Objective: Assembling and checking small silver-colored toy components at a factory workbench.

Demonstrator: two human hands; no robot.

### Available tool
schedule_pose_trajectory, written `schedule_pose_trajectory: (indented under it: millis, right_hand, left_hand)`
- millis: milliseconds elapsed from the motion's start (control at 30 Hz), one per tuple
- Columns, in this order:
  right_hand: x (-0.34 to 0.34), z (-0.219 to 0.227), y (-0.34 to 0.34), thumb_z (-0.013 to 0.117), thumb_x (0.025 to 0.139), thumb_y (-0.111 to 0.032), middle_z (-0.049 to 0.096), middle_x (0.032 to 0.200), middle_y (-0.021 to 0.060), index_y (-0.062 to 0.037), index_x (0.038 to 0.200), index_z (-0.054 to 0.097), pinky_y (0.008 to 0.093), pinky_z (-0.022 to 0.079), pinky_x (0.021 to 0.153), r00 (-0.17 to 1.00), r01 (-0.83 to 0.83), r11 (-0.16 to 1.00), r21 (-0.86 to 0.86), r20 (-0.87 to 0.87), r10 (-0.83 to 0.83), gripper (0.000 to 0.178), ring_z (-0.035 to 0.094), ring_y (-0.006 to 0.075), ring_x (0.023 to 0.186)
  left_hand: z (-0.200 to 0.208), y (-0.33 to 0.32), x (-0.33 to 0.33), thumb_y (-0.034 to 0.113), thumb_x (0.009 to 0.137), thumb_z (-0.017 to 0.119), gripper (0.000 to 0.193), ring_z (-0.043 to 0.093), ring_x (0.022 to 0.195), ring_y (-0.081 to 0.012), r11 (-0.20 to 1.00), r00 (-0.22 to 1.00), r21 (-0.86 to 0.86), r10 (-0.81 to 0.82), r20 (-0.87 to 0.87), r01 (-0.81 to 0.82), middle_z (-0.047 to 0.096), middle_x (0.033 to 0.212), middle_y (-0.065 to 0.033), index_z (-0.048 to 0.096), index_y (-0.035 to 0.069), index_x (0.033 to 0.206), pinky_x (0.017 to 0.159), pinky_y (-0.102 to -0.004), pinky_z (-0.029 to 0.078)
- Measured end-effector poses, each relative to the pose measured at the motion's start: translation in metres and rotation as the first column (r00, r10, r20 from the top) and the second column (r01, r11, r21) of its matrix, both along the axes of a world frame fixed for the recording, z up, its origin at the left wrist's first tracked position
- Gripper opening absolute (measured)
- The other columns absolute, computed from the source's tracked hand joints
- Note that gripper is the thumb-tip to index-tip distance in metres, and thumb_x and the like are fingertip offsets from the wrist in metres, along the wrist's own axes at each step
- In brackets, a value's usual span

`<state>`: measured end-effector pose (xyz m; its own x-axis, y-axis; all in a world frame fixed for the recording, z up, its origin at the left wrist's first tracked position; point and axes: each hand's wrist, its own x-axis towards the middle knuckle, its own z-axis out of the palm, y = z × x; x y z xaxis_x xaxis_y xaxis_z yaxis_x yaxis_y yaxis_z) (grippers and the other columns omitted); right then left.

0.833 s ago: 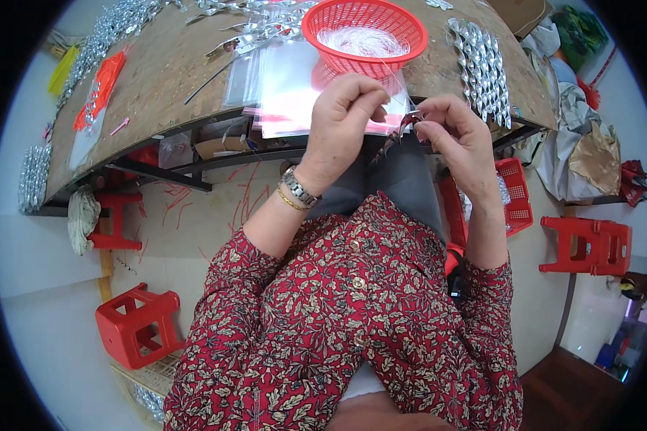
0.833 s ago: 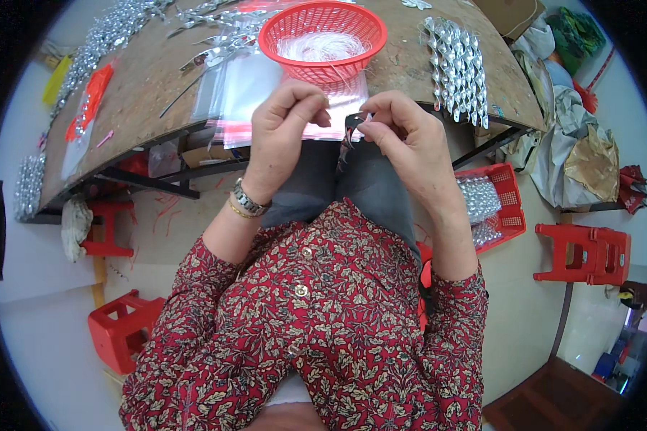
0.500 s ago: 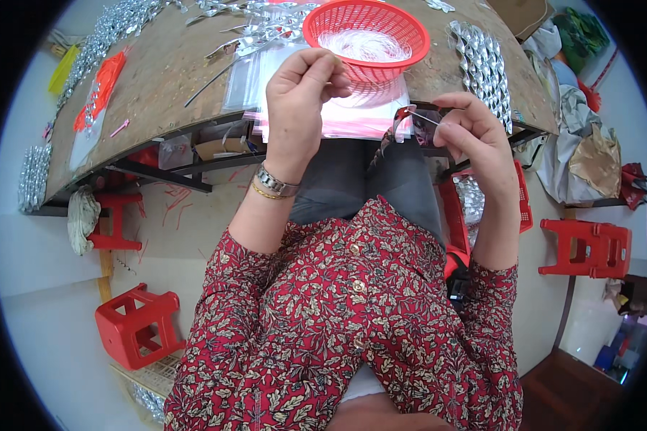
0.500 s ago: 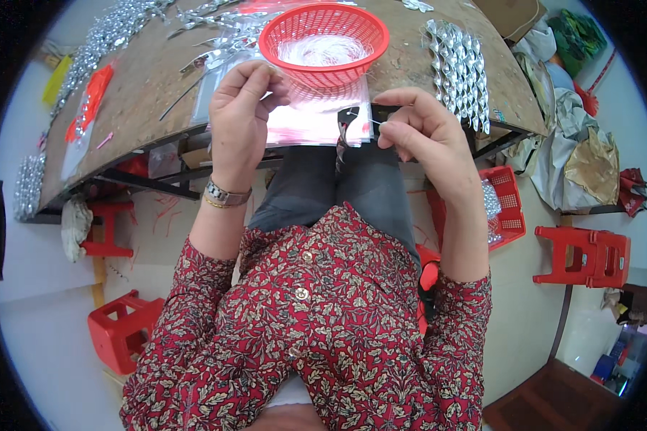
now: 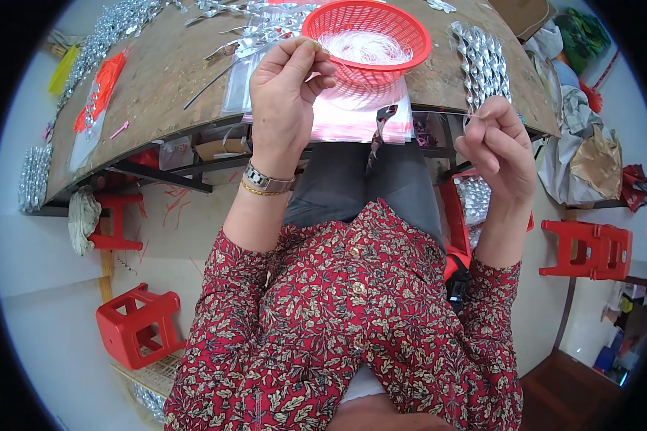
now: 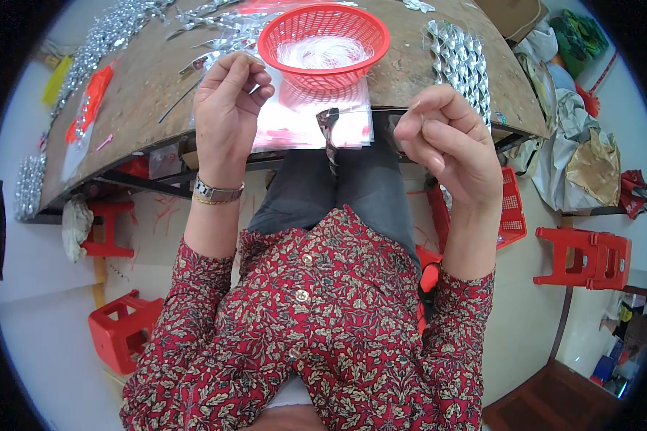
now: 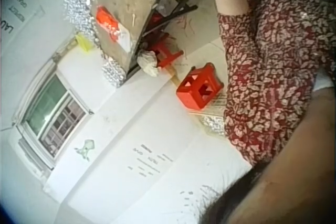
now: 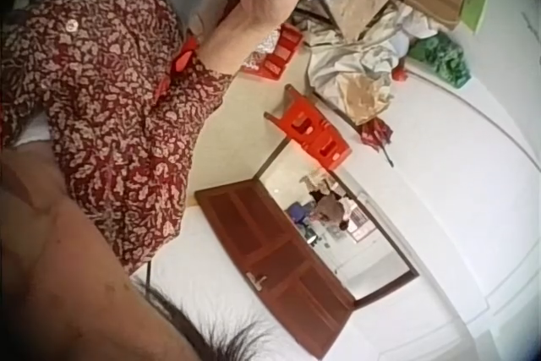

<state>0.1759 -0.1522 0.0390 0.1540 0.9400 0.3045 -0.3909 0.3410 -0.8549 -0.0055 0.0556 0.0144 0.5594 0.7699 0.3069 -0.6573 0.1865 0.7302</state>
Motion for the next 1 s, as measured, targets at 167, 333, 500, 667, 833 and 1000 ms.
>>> schedule_pose_trajectory:
  millis: [167, 333, 500, 667, 833, 1000]
  right_hand:
    - [-0.001, 0.008, 0.001, 0.047, 0.088, 0.001, 0.066, 0.092, 0.0099, -0.0025, 0.105, 0.052, 0.0195, 0.034, 0.055, 0.992, 0.083, 0.996, 0.035, 0.089, -0.086, 0.018, 0.041, 0.0025, 0.05]
    - [0.0, 0.014, 0.005, 0.049, 0.088, 0.0, 0.066, 0.093, 0.0131, -0.0003, 0.106, 0.052, 0.0174, 0.036, 0.054, 0.911, 0.208, 0.973, 0.1, 0.342, -0.229, 0.018, 0.042, 0.0049, 0.055]
    - [-0.001, 0.019, 0.008, 0.05, 0.088, 0.0, 0.067, 0.092, 0.0156, -0.0006, 0.104, 0.056, 0.0176, 0.042, 0.056, 0.958, 0.147, 0.978, 0.147, 0.223, -0.178, 0.017, 0.049, 0.005, 0.056]
    - [0.0, 0.019, 0.013, 0.047, 0.09, 0.0, 0.066, 0.097, 0.0174, -0.0004, 0.108, 0.054, 0.0176, 0.041, 0.055, 0.99, 0.038, 0.977, 0.208, 0.127, -0.065, 0.019, 0.049, 0.0049, 0.055]
    - [-0.004, 0.025, 0.017, 0.044, 0.09, 0.002, 0.064, 0.102, 0.0196, 0.0004, 0.112, 0.052, 0.0172, 0.041, 0.055, 0.986, 0.051, 0.974, 0.221, 0.146, -0.084, 0.022, 0.049, 0.0053, 0.055]
    - [-0.001, 0.029, 0.019, 0.043, 0.09, 0.002, 0.065, 0.103, 0.0166, -0.001, 0.112, 0.049, 0.0185, 0.038, 0.057, 0.975, 0.044, 0.977, 0.208, 0.204, -0.087, 0.023, 0.047, 0.0039, 0.053]
  left_hand:
    - [0.005, -0.002, 0.0, 0.009, 0.093, 0.053, 0.012, 0.062, 0.073, -0.0124, 0.999, 1.0, 0.044, 0.015, 0.001, -0.015, 0.063, 0.085, -0.007, 0.061, 0.001, 0.097, 0.063, -0.0251, 0.052]
    - [0.014, -0.006, 0.0, 0.009, 0.093, 0.054, 0.012, 0.062, 0.074, -0.0121, 0.994, 0.999, 0.103, 0.032, -0.013, -0.03, 0.064, 0.086, -0.0065, 0.061, 0.001, 0.097, 0.062, -0.0231, 0.05]
    - [0.022, -0.007, 0.001, 0.009, 0.092, 0.054, 0.012, 0.063, 0.075, -0.0124, 0.987, 0.999, 0.153, 0.043, 0.004, -0.043, 0.064, 0.086, -0.0062, 0.062, 0.001, 0.097, 0.061, -0.0209, 0.048]
    - [0.028, -0.007, 0.003, 0.01, 0.093, 0.053, 0.012, 0.066, 0.081, -0.0156, 0.977, 0.998, 0.207, 0.061, -0.016, -0.057, 0.065, 0.085, -0.0063, 0.061, 0.001, 0.095, 0.061, -0.0212, 0.048]
    - [0.036, -0.011, 0.004, 0.01, 0.094, 0.051, 0.013, 0.068, 0.082, -0.0186, 0.977, 0.999, 0.213, 0.031, -0.018, -0.027, 0.065, 0.084, -0.0065, 0.06, 0.001, 0.094, 0.059, -0.0203, 0.048]
    - [0.043, -0.015, 0.005, 0.01, 0.094, 0.051, 0.013, 0.069, 0.078, -0.0199, 0.976, 1.0, 0.215, -0.011, -0.009, 0.013, 0.064, 0.083, -0.0064, 0.059, 0.0, 0.093, 0.057, -0.0192, 0.048]
